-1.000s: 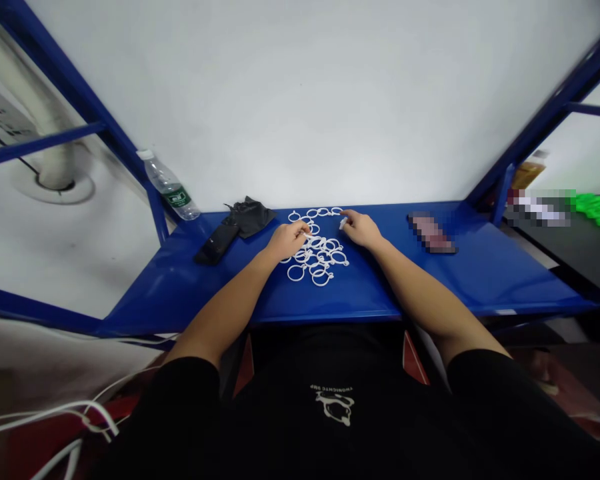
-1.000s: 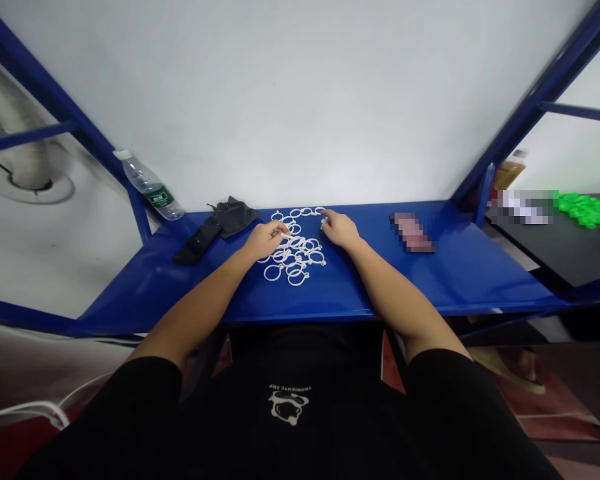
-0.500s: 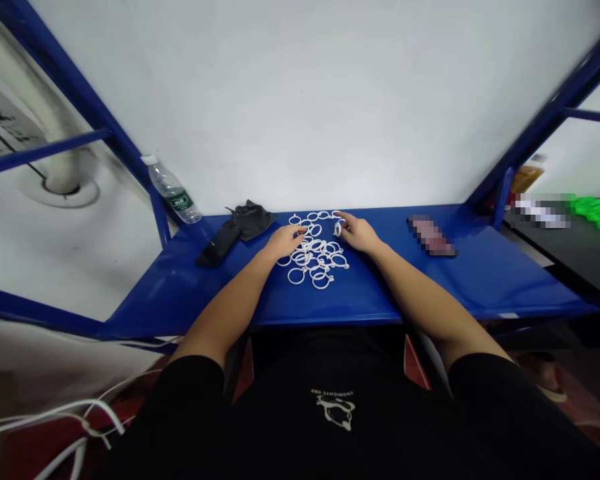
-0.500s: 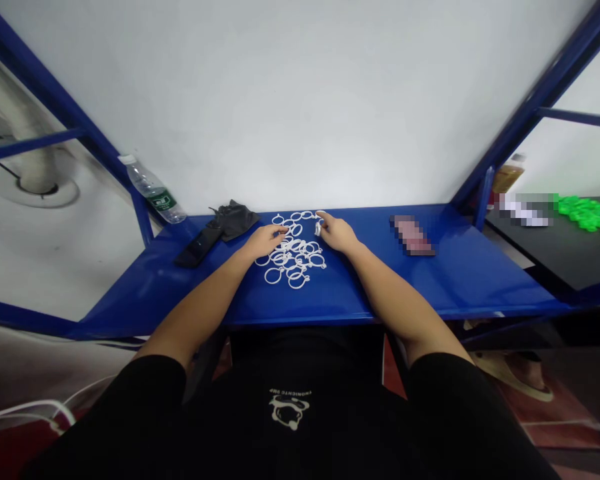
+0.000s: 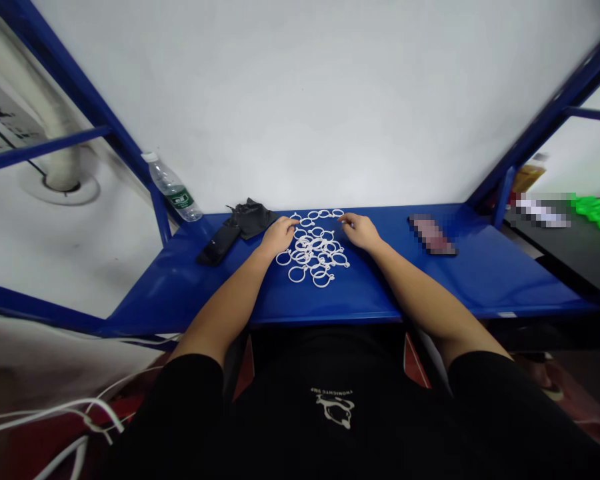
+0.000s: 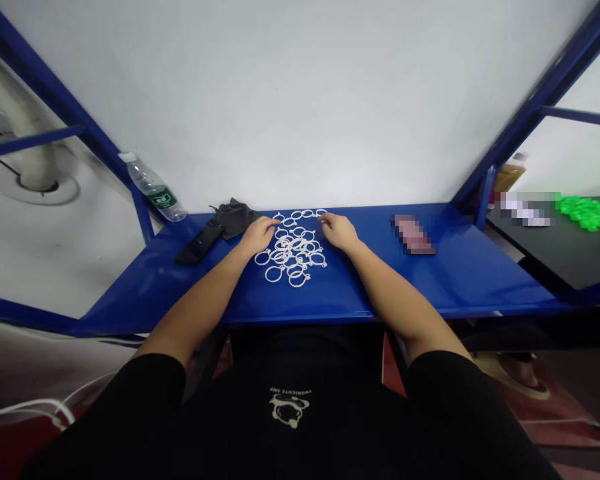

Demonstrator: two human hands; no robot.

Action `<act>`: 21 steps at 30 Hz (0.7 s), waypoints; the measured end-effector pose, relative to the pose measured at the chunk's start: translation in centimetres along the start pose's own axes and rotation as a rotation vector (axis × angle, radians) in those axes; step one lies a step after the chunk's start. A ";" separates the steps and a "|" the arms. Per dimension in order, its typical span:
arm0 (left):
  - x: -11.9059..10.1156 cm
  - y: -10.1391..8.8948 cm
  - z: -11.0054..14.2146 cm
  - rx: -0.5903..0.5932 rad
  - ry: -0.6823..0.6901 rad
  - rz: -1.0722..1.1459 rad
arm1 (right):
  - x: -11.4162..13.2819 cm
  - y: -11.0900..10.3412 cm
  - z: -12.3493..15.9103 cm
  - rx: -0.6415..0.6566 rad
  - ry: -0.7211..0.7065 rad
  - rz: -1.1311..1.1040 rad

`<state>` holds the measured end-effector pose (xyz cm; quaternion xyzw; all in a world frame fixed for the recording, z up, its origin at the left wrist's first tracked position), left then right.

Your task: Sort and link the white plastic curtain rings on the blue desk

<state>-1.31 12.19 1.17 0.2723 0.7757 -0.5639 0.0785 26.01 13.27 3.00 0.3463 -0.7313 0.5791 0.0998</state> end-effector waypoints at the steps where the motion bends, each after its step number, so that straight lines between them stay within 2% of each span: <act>1: 0.4 0.3 0.0 0.023 -0.017 -0.021 | 0.1 -0.1 0.0 -0.006 -0.002 -0.005; 4: 0.8 1.0 0.0 0.075 -0.044 -0.065 | 0.5 -0.1 0.1 -0.025 -0.022 -0.033; 11: 1.0 0.9 0.2 0.074 -0.133 -0.126 | 1.1 0.3 0.1 -0.031 -0.111 -0.081; 18: 1.5 -0.3 0.3 -0.055 -0.199 0.050 | 1.4 0.3 0.1 -0.022 -0.138 -0.084; 21: 1.5 -0.8 0.2 -0.109 -0.184 0.134 | 1.4 0.3 0.1 -0.014 -0.133 -0.089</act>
Point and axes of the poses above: each hand's wrist, its own z-axis away from the middle knuckle, its own y-axis out of the palm, x = y × z, the point moved 10 cm from there along -z, towards the middle knuckle, and after that the axes turned 3 degrees about -z, right-handed, at the moved point
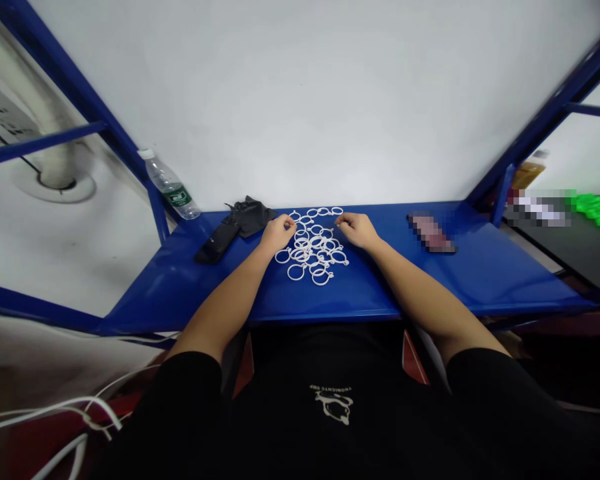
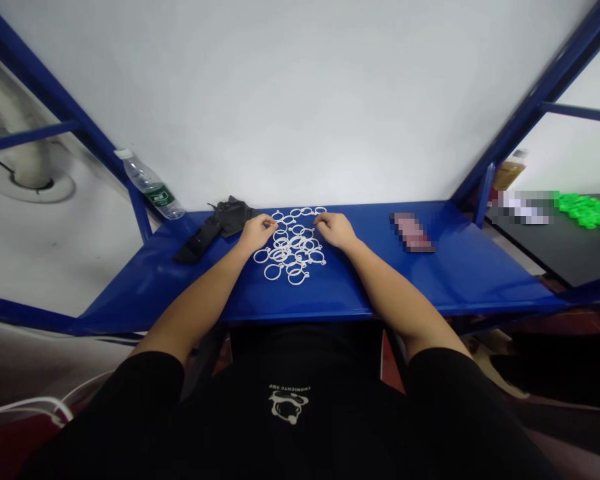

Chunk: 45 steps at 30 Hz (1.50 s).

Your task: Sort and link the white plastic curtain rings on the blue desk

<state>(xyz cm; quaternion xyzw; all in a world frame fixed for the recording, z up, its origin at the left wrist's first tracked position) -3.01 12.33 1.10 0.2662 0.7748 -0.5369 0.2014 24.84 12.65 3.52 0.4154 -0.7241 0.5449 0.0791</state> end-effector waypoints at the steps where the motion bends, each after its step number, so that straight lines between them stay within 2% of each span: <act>1: -0.1 -0.1 0.0 -0.010 0.011 0.026 | 0.0 0.0 0.0 0.001 0.000 -0.006; 7: -0.2 -0.7 -0.1 -0.077 0.051 0.151 | 0.2 -0.2 -0.2 -0.013 -0.020 -0.055; 12: 0.0 -0.6 0.0 -0.087 0.047 0.203 | 1.2 -0.4 0.2 -0.034 -0.117 -0.070; 17: -0.4 -1.0 0.1 -0.108 0.067 0.181 | 3.4 1.2 1.3 0.121 -0.240 -0.172; 19: -0.5 -0.9 0.1 -0.096 0.068 0.194 | 3.8 1.5 1.4 0.132 -0.265 -0.141; 23: -0.9 -0.6 0.2 -0.067 0.092 0.200 | 2.2 1.4 0.6 0.075 -0.195 0.014; 28: -1.3 -0.3 0.2 -0.027 0.103 0.130 | -0.6 3.0 -0.2 0.191 -0.058 0.228; 33: -1.6 -0.1 0.3 0.007 0.100 0.103 | -0.8 3.8 -0.4 0.233 -0.042 0.250; 36: -1.9 -0.2 0.4 0.007 0.101 0.085 | -1.0 3.3 -0.5 0.181 -0.034 0.158; 39: -2.6 -0.4 0.5 0.008 0.142 0.069 | -1.8 2.3 -0.4 0.086 0.014 -0.041; 45: -3.8 -0.2 1.5 0.073 0.205 0.091 | -3.5 2.1 -0.3 -0.005 0.233 -0.526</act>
Point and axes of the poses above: each hand's wrist, its own z-axis away from the middle knuckle, its own y-axis out of the palm, x = y × z, the point moved 10 cm from there along -z, towards the middle knuckle, and after that the axes turned 3 degrees about -z, right-handed, at the moved point
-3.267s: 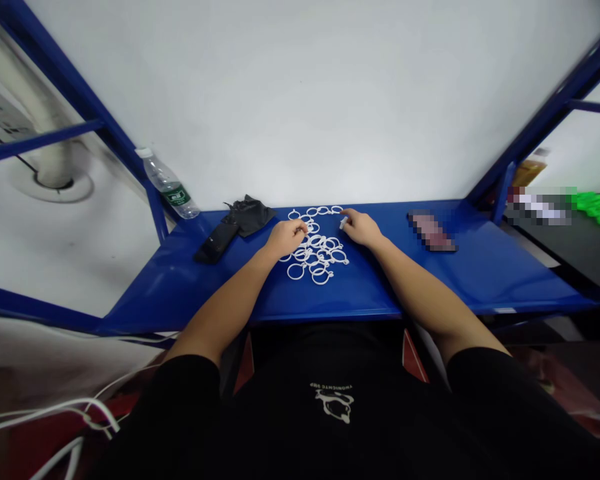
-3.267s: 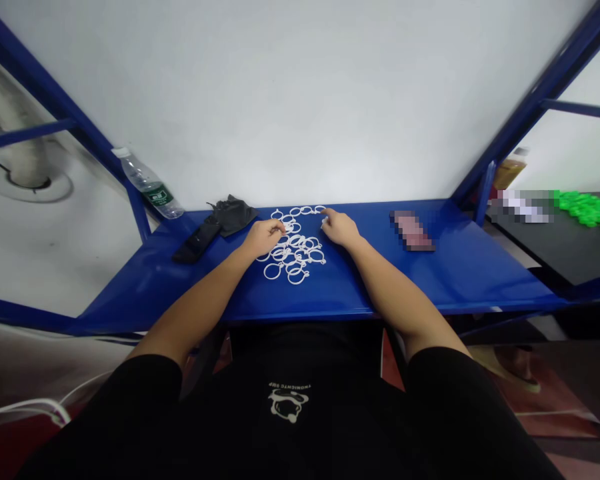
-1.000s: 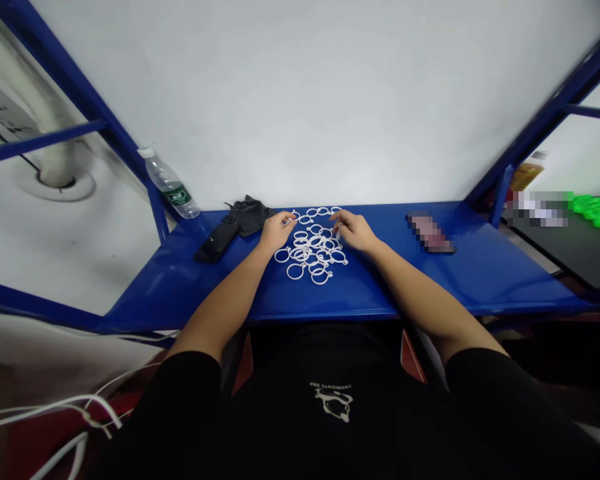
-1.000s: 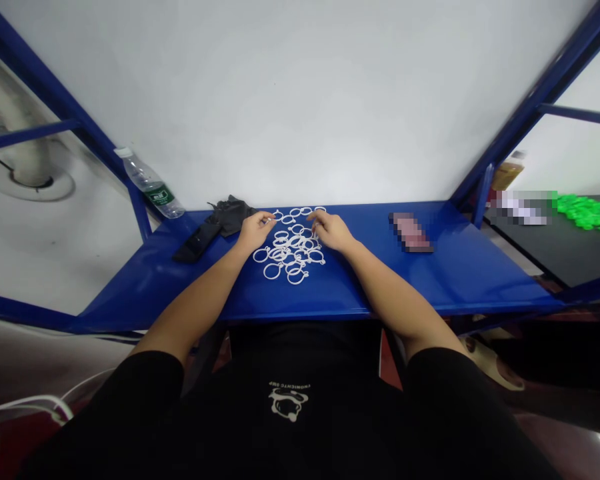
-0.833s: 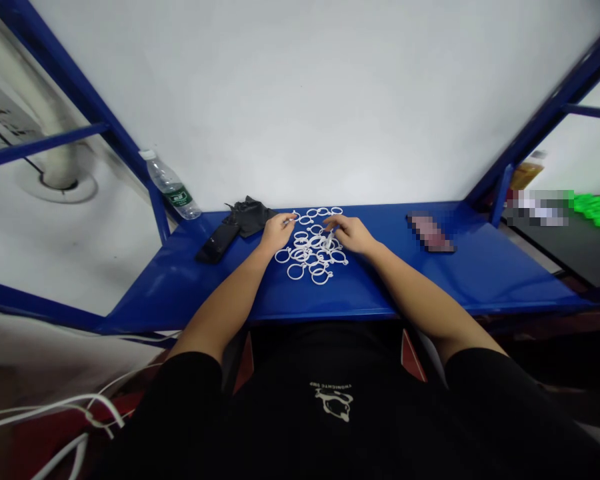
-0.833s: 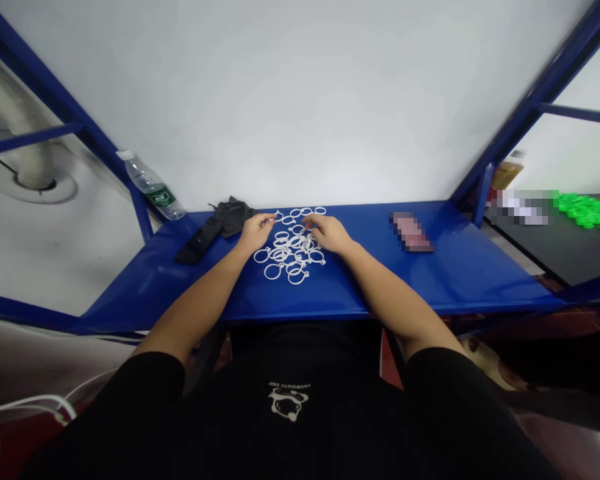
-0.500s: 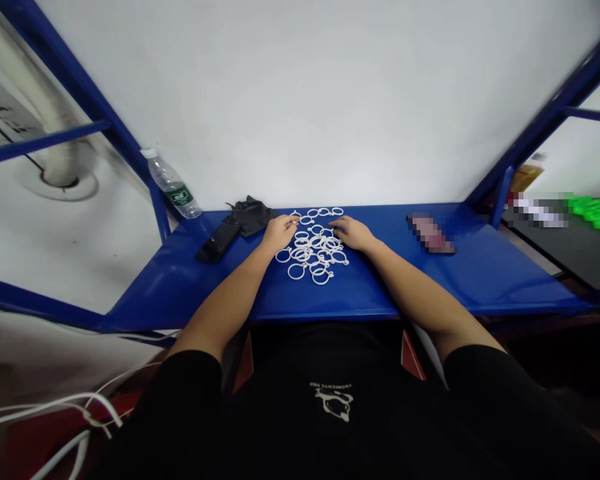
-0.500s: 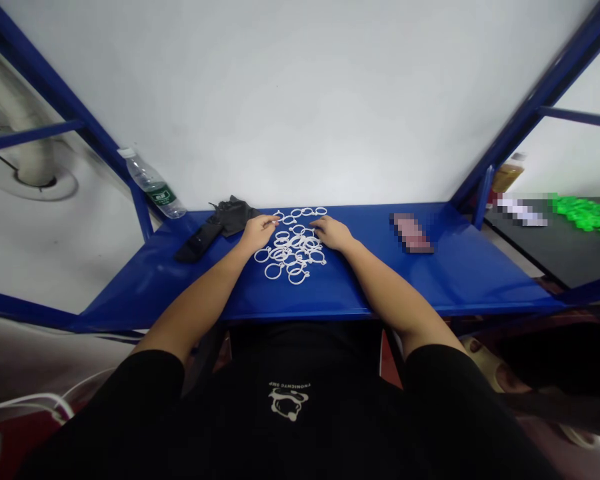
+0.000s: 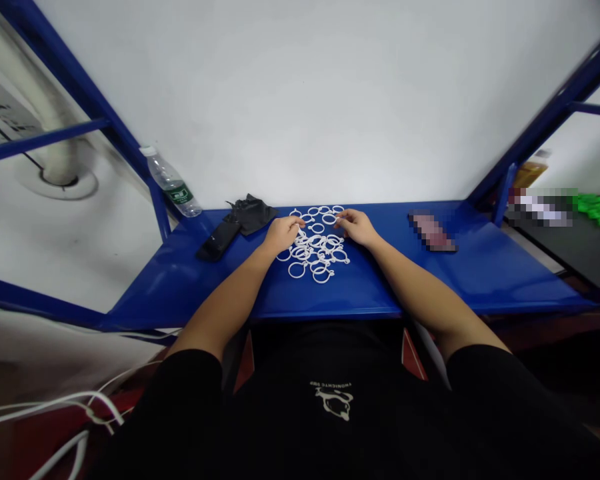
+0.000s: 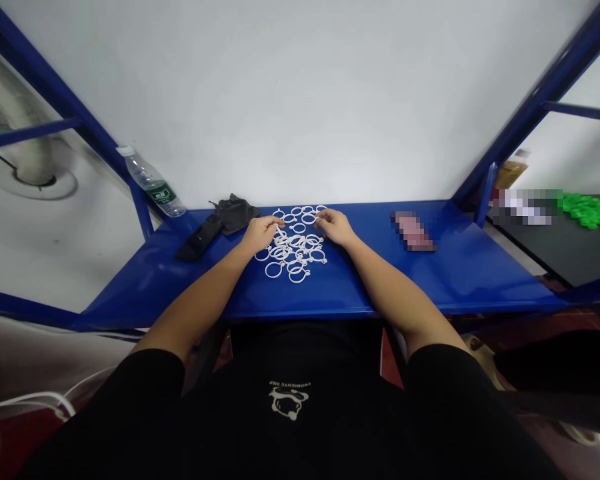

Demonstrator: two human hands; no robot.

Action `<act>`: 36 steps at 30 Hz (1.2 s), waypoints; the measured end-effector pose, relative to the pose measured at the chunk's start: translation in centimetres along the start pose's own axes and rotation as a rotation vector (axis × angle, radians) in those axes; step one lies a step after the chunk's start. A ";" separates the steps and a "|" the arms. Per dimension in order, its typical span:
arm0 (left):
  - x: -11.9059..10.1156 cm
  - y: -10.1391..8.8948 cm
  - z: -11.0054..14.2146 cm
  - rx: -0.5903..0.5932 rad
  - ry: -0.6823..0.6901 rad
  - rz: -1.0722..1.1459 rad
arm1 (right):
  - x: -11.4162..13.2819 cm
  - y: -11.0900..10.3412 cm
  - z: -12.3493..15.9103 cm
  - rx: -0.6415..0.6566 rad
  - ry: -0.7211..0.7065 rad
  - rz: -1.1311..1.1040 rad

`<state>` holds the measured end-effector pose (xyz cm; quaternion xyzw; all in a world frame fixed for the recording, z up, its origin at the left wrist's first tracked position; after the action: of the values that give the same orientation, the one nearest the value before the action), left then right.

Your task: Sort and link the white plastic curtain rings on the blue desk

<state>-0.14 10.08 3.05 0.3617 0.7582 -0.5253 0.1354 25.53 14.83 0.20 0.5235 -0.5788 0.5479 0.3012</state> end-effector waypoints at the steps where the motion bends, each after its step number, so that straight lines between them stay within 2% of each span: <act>1: -0.2 0.0 0.2 0.004 -0.001 0.005 | -0.1 0.0 0.0 -0.016 0.024 -0.067; 4: -0.6 -0.3 0.4 -0.024 -0.011 -0.036 | -0.2 0.0 -0.1 -0.050 0.070 -0.225; 8: -1.4 -0.5 -0.2 -0.102 0.034 -0.167 | 0.0 -0.4 -0.1 -0.092 0.083 -0.313; 11: -1.7 1.4 -0.7 -0.013 0.089 -0.245 | 0.2 -0.9 -0.1 -0.124 0.070 -0.322; 14: -0.8 3.6 -0.8 0.134 0.069 -0.318 | 0.4 -1.2 -0.1 -0.137 0.059 -0.309; 17: 0.1 4.7 -0.7 0.208 0.041 -0.338 | 0.6 -1.3 -0.1 -0.135 0.049 -0.293; 25: 0.5 4.6 -0.9 0.175 0.027 -0.275 | 1.3 -1.2 0.1 -0.117 0.011 -0.198; 30: 0.5 4.4 -1.0 0.160 -0.002 -0.272 | 2.1 -0.1 0.4 -0.037 -0.040 -0.105; 36: -0.2 3.7 -0.4 0.115 0.022 -0.298 | 3.7 0.8 1.1 0.002 -0.194 0.143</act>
<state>2.61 11.10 0.72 0.2578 0.7736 -0.5783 0.0268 24.03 12.62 3.06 0.5318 -0.6404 0.5155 0.2033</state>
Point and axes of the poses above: each hand's wrist, its own z-axis away from the middle knuckle, its own y-axis out of the palm, x = y × z, the point moved 10 cm from there along -z, towards the middle knuckle, and after that the axes turned 3 degrees about -z, right-handed, at the moved point
